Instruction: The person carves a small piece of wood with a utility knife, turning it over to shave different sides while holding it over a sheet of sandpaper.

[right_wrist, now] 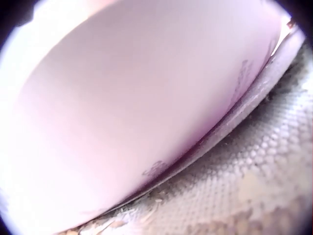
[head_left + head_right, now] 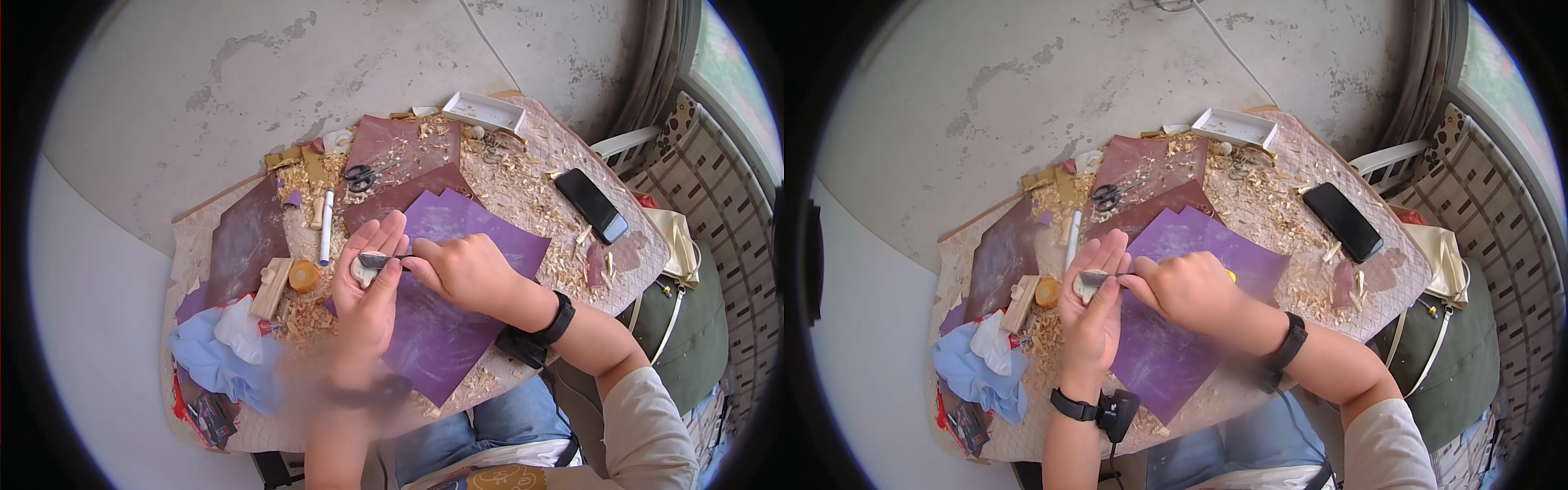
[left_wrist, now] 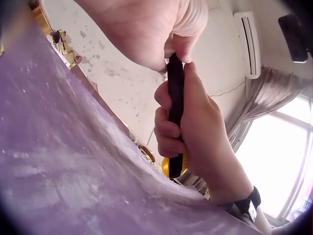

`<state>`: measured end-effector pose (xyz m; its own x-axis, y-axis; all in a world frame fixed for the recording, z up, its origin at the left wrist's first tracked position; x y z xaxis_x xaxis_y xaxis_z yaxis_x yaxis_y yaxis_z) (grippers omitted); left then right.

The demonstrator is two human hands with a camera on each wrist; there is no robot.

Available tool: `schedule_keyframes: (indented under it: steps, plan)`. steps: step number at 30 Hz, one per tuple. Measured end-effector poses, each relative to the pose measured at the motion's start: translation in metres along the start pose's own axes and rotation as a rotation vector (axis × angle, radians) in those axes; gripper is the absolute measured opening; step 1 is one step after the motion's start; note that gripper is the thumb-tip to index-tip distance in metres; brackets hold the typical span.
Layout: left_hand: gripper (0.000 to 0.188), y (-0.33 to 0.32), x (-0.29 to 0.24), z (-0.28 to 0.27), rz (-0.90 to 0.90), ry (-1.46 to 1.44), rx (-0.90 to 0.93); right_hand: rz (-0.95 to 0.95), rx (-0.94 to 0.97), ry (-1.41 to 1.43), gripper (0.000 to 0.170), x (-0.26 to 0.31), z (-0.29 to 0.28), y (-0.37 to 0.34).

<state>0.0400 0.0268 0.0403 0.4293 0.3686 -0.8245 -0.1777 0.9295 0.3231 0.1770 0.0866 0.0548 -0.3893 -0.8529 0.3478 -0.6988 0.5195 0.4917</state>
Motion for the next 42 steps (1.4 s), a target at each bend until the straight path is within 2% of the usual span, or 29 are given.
schedule_keyframes:
  steps: [4, 6, 9, 15, 19, 21, 24, 26, 30, 34, 36, 37, 39, 40, 42]
  plan:
    - [0.057, 0.001, 0.0, 0.001, 0.037, -0.017, -0.014, 0.017, 0.013, 0.037, 0.032, -0.001, 0.002, 0.0]
    - [0.06, 0.0, -0.001, 0.0, 0.05, -0.017, -0.002, 0.044, 0.081, 0.294, 0.036, -0.003, 0.005, 0.0]
    - [0.064, 0.0, -0.003, 0.0, 0.054, -0.03, 0.003, 0.068, 0.16, 0.391, 0.039, -0.001, 0.003, 0.002]
    - [0.07, 0.001, -0.003, -0.002, 0.074, -0.066, 0.036, 0.036, 0.192, 0.549, 0.043, -0.003, 0.006, 0.001]
    - [0.068, -0.001, 0.001, -0.011, 0.094, -0.076, 0.125, 0.051, 0.24, 0.482, 0.042, 0.0, 0.004, 0.0]
    - [0.067, -0.001, 0.005, -0.013, 0.095, -0.069, 0.156, 0.009, 0.167, 0.171, 0.035, 0.007, -0.005, 0.0]
    - [0.066, -0.001, 0.006, -0.011, 0.104, -0.074, 0.138, -0.015, 0.118, 0.034, 0.029, 0.006, -0.002, -0.001]
    - [0.063, -0.002, 0.004, -0.008, 0.107, -0.107, 0.023, -0.038, 0.06, -0.011, 0.028, 0.005, 0.001, -0.003]
    - [0.064, -0.002, 0.005, -0.01, 0.105, -0.116, 0.002, -0.065, -0.042, -0.135, 0.024, 0.009, 0.0, -0.004]
    - [0.071, -0.001, 0.002, -0.008, 0.086, -0.132, -0.002, -0.068, -0.028, -0.056, 0.025, 0.007, -0.001, -0.003]
    - [0.073, -0.002, -0.002, -0.006, 0.094, -0.139, 0.007, -0.072, 0.058, 0.144, 0.027, 0.005, 0.002, -0.003]
    - [0.075, -0.002, -0.003, -0.004, 0.088, -0.138, 0.008, -0.072, 0.058, 0.145, 0.027, 0.005, 0.003, -0.003]
    - [0.077, -0.003, -0.003, -0.004, 0.083, -0.138, 0.009, -0.064, 0.042, 0.196, 0.037, 0.005, 0.004, -0.002]
    - [0.077, -0.003, -0.002, -0.005, 0.08, -0.128, 0.011, -0.066, 0.043, 0.195, 0.037, 0.006, 0.003, -0.002]
    - [0.076, -0.004, -0.002, -0.007, 0.08, -0.117, 0.012, -0.066, 0.061, 0.056, 0.024, 0.009, 0.0, -0.003]
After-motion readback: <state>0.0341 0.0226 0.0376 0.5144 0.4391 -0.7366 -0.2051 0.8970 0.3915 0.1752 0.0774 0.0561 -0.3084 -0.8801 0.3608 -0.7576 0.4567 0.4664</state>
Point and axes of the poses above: each hand's wrist, its own y-axis towards the middle knuckle, its own z-axis out of the palm, x = y × z, the point moved 4 cm from there along y, towards the middle knuckle, and after that the axes turned 1 degree about -z, right-handed, at the moved point
